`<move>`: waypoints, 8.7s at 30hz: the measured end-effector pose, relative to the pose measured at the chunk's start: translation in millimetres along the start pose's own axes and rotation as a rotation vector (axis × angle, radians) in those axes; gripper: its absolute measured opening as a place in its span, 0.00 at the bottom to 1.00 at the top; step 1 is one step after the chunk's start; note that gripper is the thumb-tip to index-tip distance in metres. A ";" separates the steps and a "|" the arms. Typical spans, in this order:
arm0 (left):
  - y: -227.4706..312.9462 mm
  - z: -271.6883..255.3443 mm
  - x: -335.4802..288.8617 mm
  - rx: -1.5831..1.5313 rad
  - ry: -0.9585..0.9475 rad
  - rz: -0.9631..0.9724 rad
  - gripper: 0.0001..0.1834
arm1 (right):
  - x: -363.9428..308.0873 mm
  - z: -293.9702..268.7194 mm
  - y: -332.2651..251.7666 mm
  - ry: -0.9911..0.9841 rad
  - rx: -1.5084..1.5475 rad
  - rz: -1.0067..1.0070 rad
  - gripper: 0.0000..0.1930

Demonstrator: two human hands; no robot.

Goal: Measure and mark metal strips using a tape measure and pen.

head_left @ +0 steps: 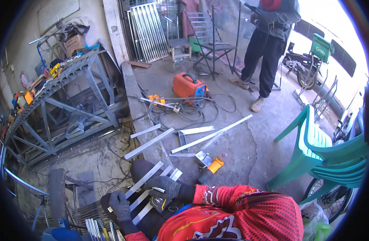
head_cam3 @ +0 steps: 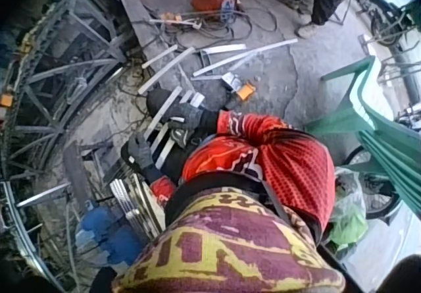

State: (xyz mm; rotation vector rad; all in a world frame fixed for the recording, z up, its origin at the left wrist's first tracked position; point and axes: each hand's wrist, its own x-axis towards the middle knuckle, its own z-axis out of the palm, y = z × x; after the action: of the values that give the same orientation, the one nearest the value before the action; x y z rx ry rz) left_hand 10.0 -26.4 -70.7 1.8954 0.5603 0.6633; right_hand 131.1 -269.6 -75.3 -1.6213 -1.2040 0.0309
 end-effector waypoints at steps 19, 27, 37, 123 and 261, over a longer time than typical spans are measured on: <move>-19.6 -9.3 3.4 0.155 0.004 0.150 0.10 | 30.5 -1.8 -0.6 -0.183 0.080 0.174 0.14; -0.2 -0.2 4.8 0.231 0.011 0.273 0.07 | 96.7 7.8 42.7 -0.078 -0.289 0.000 0.11; 12.9 -5.2 -5.3 0.220 0.038 0.274 0.07 | 100.0 13.1 51.9 -0.151 -0.408 -0.077 0.19; 37.4 -92.1 -18.1 0.369 -0.188 0.111 0.21 | 8.1 -99.7 60.0 0.248 -0.057 0.321 0.17; 22.1 -112.2 5.1 0.442 -0.367 0.023 0.04 | 67.5 -86.6 92.5 -0.025 0.158 0.503 0.08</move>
State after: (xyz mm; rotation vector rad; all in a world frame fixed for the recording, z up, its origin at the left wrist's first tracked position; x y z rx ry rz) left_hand -59.0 42.9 -11.2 2.3689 0.4722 0.1986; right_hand 274.4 -276.9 -70.8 -1.7461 -0.7637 0.4544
